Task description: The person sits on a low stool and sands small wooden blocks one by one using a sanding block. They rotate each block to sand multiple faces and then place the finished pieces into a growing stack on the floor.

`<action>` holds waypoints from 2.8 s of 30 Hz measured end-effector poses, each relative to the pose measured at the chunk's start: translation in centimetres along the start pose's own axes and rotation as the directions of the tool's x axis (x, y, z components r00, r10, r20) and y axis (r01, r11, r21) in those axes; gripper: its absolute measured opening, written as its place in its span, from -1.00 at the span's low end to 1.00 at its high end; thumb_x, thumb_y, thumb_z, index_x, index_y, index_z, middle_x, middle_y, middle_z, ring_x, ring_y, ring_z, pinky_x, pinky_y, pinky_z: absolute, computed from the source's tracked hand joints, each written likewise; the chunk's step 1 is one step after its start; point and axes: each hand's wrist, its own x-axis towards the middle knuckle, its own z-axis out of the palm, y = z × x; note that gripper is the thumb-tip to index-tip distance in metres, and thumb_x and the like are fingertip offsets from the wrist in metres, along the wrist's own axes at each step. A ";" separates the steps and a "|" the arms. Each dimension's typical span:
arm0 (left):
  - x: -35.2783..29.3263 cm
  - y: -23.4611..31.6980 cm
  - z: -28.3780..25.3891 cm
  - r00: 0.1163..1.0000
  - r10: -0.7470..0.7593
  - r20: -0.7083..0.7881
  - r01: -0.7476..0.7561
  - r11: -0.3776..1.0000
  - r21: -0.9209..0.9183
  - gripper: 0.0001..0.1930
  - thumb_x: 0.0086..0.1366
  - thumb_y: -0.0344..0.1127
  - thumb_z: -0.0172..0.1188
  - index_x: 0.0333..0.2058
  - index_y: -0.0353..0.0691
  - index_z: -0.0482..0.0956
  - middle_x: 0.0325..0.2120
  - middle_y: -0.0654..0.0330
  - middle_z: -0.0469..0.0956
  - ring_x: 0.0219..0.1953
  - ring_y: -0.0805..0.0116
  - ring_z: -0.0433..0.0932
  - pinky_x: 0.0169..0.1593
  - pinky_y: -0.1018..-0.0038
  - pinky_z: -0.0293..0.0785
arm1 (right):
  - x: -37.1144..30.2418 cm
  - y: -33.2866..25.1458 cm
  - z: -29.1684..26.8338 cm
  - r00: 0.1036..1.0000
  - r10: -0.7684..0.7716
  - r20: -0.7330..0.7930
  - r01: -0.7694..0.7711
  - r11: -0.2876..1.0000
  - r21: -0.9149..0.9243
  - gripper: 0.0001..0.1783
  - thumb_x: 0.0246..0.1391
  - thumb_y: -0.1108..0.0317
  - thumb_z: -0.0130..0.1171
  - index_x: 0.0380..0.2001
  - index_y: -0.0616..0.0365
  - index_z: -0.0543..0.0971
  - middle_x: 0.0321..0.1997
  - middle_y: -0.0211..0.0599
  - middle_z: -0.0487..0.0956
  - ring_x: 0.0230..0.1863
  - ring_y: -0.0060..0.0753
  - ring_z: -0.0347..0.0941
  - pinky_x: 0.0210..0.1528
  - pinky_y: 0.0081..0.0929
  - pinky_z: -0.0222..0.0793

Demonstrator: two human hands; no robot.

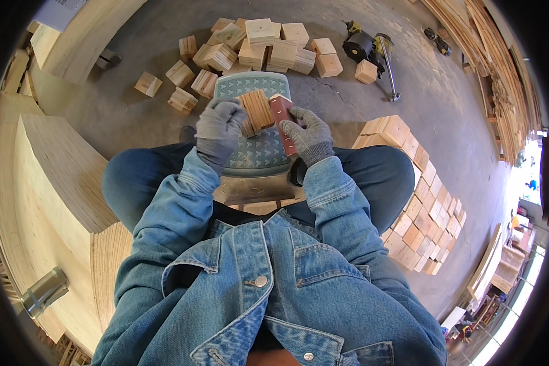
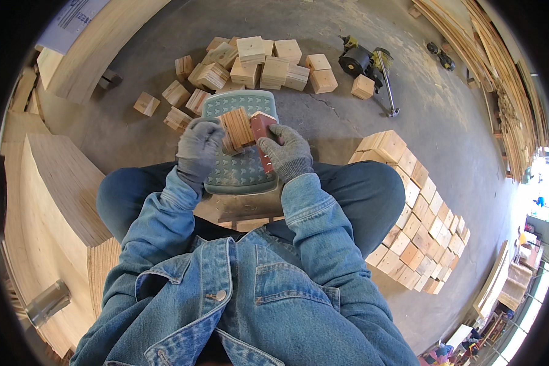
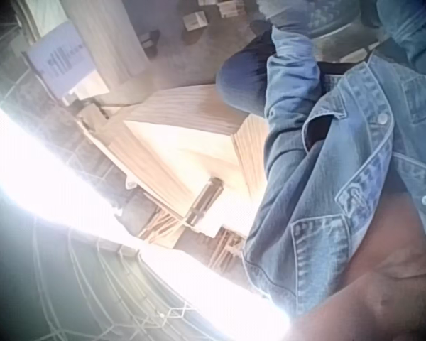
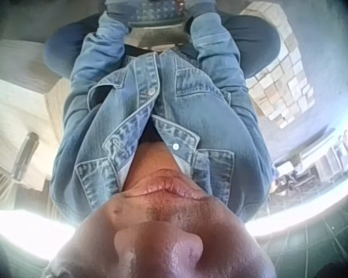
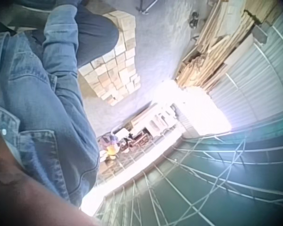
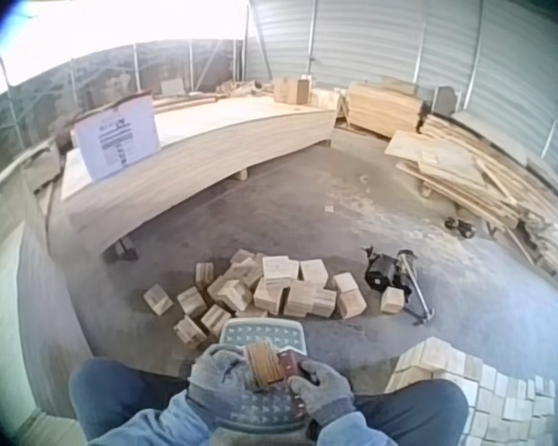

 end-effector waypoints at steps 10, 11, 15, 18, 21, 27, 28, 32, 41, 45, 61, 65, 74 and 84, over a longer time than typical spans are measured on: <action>-0.3 3.6 -4.9 0.997 0.036 0.075 -0.015 0.965 -0.260 -0.90 0.40 -0.46 0.31 -0.28 -0.39 0.69 -0.12 0.07 0.71 -0.16 0.32 0.68 -0.04 0.40 0.62 | 0.0 -0.6 -0.2 1.000 0.020 -0.020 -0.019 1.000 0.021 -0.37 0.13 0.20 0.54 0.23 0.18 0.63 0.19 -0.05 0.67 0.18 -0.19 0.64 0.23 -0.31 0.60; -0.5 4.4 -4.7 0.994 0.045 0.096 -0.024 0.978 -0.207 -0.87 0.38 -0.47 0.32 -0.36 -0.40 0.67 -0.17 0.06 0.71 -0.17 0.31 0.70 -0.07 0.38 0.63 | 0.0 -0.6 -0.1 1.000 0.020 -0.017 -0.019 0.999 0.041 -0.37 0.13 0.20 0.54 0.23 0.18 0.63 0.19 -0.05 0.67 0.17 -0.19 0.64 0.23 -0.31 0.60; -0.9 2.4 -4.5 0.997 0.073 0.003 -0.073 0.993 -0.094 -0.68 0.23 -0.49 0.45 -0.03 -0.26 0.67 0.03 0.02 0.60 0.09 0.18 0.63 0.11 0.33 0.61 | -0.3 -1.1 -0.1 0.999 0.038 -0.020 -0.037 0.997 0.066 -0.37 0.14 0.22 0.54 0.24 0.18 0.62 0.20 -0.05 0.67 0.17 -0.19 0.64 0.22 -0.30 0.60; 0.1 1.7 -4.4 0.974 -0.004 -0.226 -0.024 0.992 -0.123 -0.33 0.13 -0.57 0.47 0.25 -0.19 0.52 0.28 0.02 0.42 0.35 0.13 0.43 0.37 0.28 0.46 | -0.3 -0.8 -0.4 0.999 0.039 -0.024 -0.038 0.998 0.050 -0.38 0.15 0.22 0.53 0.24 0.18 0.62 0.21 -0.05 0.66 0.18 -0.19 0.64 0.23 -0.29 0.61; 0.0 1.6 -4.4 0.991 -0.029 -0.133 0.008 0.988 -0.154 -0.18 0.01 -0.49 0.56 0.31 -0.14 0.48 0.34 0.02 0.40 0.44 0.04 0.34 0.48 0.17 0.34 | -0.4 -1.2 -0.7 0.998 0.052 -0.022 -0.052 0.998 0.026 -0.38 0.15 0.21 0.53 0.24 0.18 0.62 0.23 -0.06 0.65 0.19 -0.18 0.63 0.23 -0.29 0.60; -1.6 2.7 -1.7 0.956 0.030 0.292 -0.132 0.933 0.335 -0.26 -0.08 -0.30 0.66 0.15 -0.08 0.58 0.33 0.02 0.41 0.39 -0.08 0.39 0.43 0.05 0.38 | -0.2 -1.0 -0.4 0.999 0.031 -0.014 -0.031 0.999 0.019 -0.37 0.14 0.21 0.53 0.25 0.16 0.62 0.24 -0.06 0.64 0.19 -0.19 0.62 0.23 -0.30 0.60; -1.6 2.7 -1.3 0.948 -0.011 0.319 -0.110 0.927 0.358 -0.28 -0.09 -0.30 0.66 0.13 -0.08 0.59 0.33 0.03 0.41 0.38 -0.08 0.39 0.42 0.04 0.38 | -0.3 -0.9 -0.5 1.000 0.024 -0.018 -0.023 0.999 0.022 -0.37 0.14 0.20 0.53 0.25 0.16 0.62 0.23 -0.06 0.64 0.18 -0.19 0.63 0.23 -0.30 0.60; -1.2 2.2 -0.9 0.953 -0.050 0.298 -0.066 0.929 0.365 -0.39 -0.05 -0.31 0.63 0.03 -0.10 0.61 0.26 0.04 0.49 0.30 -0.08 0.47 0.36 0.04 0.44 | -0.3 -0.5 -0.4 0.999 0.005 -0.033 -0.003 0.999 0.052 -0.38 0.13 0.20 0.53 0.23 0.17 0.64 0.20 -0.07 0.66 0.16 -0.20 0.64 0.21 -0.31 0.60; -1.5 1.5 -0.7 0.955 -0.039 0.293 -0.062 0.943 0.326 -0.50 0.10 -0.21 0.53 0.04 -0.10 0.64 0.27 0.12 0.48 0.26 -0.08 0.51 0.33 0.02 0.46 | -0.5 -1.1 -0.5 1.000 0.013 -0.014 -0.013 1.000 0.019 -0.37 0.13 0.19 0.54 0.23 0.18 0.63 0.21 -0.07 0.66 0.17 -0.19 0.64 0.23 -0.30 0.59; -1.5 1.3 -0.9 0.951 -0.026 0.308 -0.081 0.941 0.327 -0.52 0.11 -0.21 0.52 0.02 -0.11 0.66 0.27 0.13 0.49 0.26 -0.05 0.51 0.33 0.04 0.47 | -0.4 -0.9 -0.5 1.000 0.008 -0.005 -0.008 1.000 -0.011 -0.36 0.14 0.19 0.53 0.25 0.16 0.62 0.24 -0.07 0.65 0.19 -0.18 0.63 0.26 -0.29 0.57; -1.4 1.9 -0.7 0.951 0.000 0.309 -0.111 0.933 0.343 -0.58 0.15 -0.21 0.47 -0.01 -0.15 0.66 0.22 0.04 0.52 0.29 -0.05 0.50 0.34 0.02 0.45 | -0.4 -0.7 -0.4 1.000 0.000 -0.017 -0.001 0.998 -0.064 -0.37 0.13 0.14 0.52 0.23 0.15 0.63 0.21 -0.06 0.66 0.19 -0.13 0.63 0.27 -0.25 0.56; -1.3 1.2 -0.7 0.956 0.040 0.290 -0.141 0.931 0.338 -0.59 0.16 -0.21 0.46 -0.03 -0.18 0.66 0.20 0.03 0.54 0.24 -0.05 0.55 0.29 0.03 0.51 | -0.5 -0.8 -0.3 1.000 -0.016 -0.008 0.015 0.999 -0.052 -0.37 0.13 0.14 0.52 0.23 0.16 0.64 0.21 -0.05 0.66 0.19 -0.13 0.63 0.27 -0.25 0.56; -1.2 2.3 -1.2 0.947 -0.033 0.319 -0.078 0.942 0.328 -0.56 0.11 -0.24 0.47 -0.02 -0.18 0.66 0.20 0.04 0.53 0.24 -0.05 0.53 0.30 0.06 0.53 | -0.3 -0.6 -0.3 1.000 -0.021 -0.011 0.020 0.996 -0.092 -0.36 0.13 0.12 0.52 0.23 0.15 0.64 0.23 -0.04 0.65 0.20 -0.13 0.62 0.29 -0.27 0.54; -1.4 2.1 -0.9 0.949 -0.036 0.313 -0.074 0.940 0.334 -0.69 0.13 -0.26 0.44 -0.13 -0.17 0.71 0.18 0.09 0.55 0.23 -0.04 0.53 0.29 0.08 0.52 | -0.3 -0.5 -0.2 1.000 -0.012 -0.007 0.011 0.995 -0.101 -0.36 0.14 0.14 0.52 0.23 0.17 0.62 0.21 -0.03 0.66 0.18 -0.13 0.65 0.26 -0.26 0.56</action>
